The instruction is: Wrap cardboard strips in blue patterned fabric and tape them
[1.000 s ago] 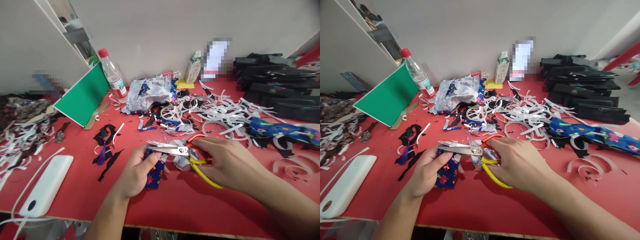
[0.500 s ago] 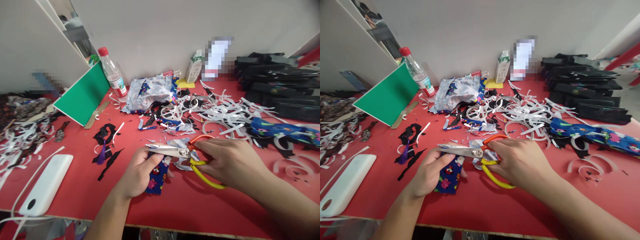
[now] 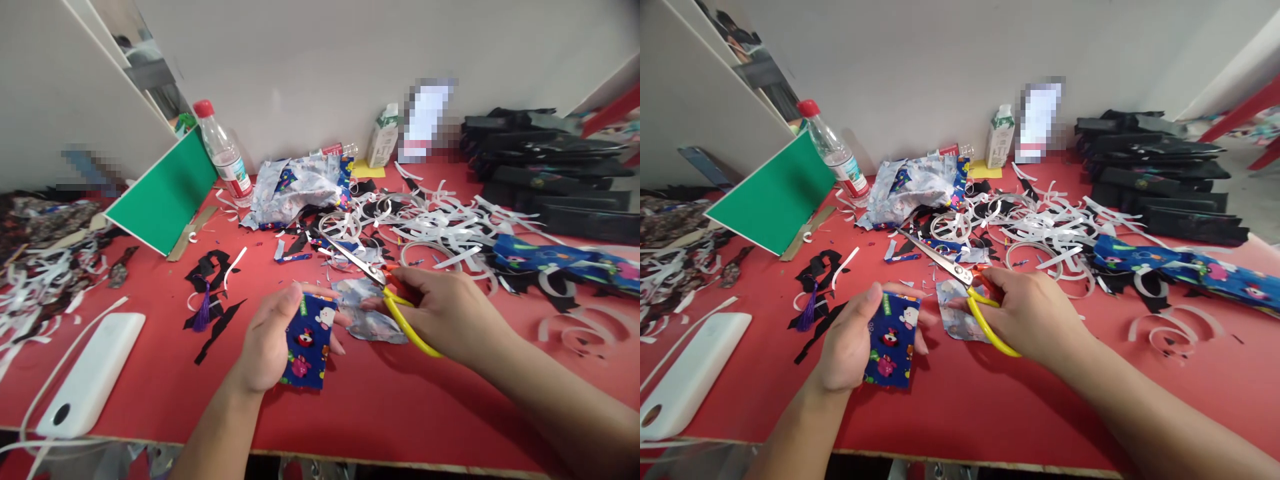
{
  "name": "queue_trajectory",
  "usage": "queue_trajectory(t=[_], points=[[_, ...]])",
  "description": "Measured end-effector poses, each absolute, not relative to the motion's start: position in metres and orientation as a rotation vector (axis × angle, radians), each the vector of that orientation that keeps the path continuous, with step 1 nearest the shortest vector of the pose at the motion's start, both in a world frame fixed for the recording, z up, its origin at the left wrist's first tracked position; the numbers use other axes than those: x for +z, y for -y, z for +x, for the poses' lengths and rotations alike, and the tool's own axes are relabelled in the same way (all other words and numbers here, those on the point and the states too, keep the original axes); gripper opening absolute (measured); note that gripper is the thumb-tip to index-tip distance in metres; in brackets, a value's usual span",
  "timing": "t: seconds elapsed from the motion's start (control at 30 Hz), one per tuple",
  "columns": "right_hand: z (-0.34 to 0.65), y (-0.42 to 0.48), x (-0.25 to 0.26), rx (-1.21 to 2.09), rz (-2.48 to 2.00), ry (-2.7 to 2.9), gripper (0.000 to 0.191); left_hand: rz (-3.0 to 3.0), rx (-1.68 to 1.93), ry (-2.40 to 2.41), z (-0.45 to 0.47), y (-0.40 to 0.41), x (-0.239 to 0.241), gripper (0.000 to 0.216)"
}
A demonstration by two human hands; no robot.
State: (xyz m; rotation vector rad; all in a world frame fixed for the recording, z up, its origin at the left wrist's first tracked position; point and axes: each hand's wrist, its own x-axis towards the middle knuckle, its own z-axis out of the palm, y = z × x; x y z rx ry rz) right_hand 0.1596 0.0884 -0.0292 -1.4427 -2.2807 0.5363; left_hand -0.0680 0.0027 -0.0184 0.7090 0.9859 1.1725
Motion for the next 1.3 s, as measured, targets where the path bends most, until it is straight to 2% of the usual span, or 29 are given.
queue_trajectory(t=[0.1,0.23,0.47,0.7,0.9,1.07,1.3], points=[[0.155,-0.088,-0.027,0.664,-1.51,2.263,0.066,0.631,1.21,-0.995,-0.069,-0.005,-0.018,0.051],[0.157,-0.086,-0.027,0.733,-1.478,2.365,0.06,0.528,1.235,-1.076,-0.07,-0.009,-0.018,0.052],[0.165,-0.09,-0.029,0.412,-1.231,2.53,0.037,0.588,1.314,-1.196,-0.069,-0.008,-0.016,0.032],[0.17,-0.091,-0.033,0.186,-1.08,2.556,0.037,0.723,1.252,-1.192,-0.072,-0.005,-0.022,0.027],[0.169,-0.089,-0.028,0.243,-1.129,2.581,0.041,0.725,1.272,-1.247,-0.07,-0.004,-0.018,0.02],[0.168,-0.088,-0.028,0.317,-1.13,2.564,0.042,0.729,1.261,-1.221,-0.071,-0.004,-0.018,0.023],[0.171,-0.087,-0.029,0.143,-1.12,2.577,0.029,0.719,1.25,-1.263,-0.069,-0.003,-0.015,0.022]])
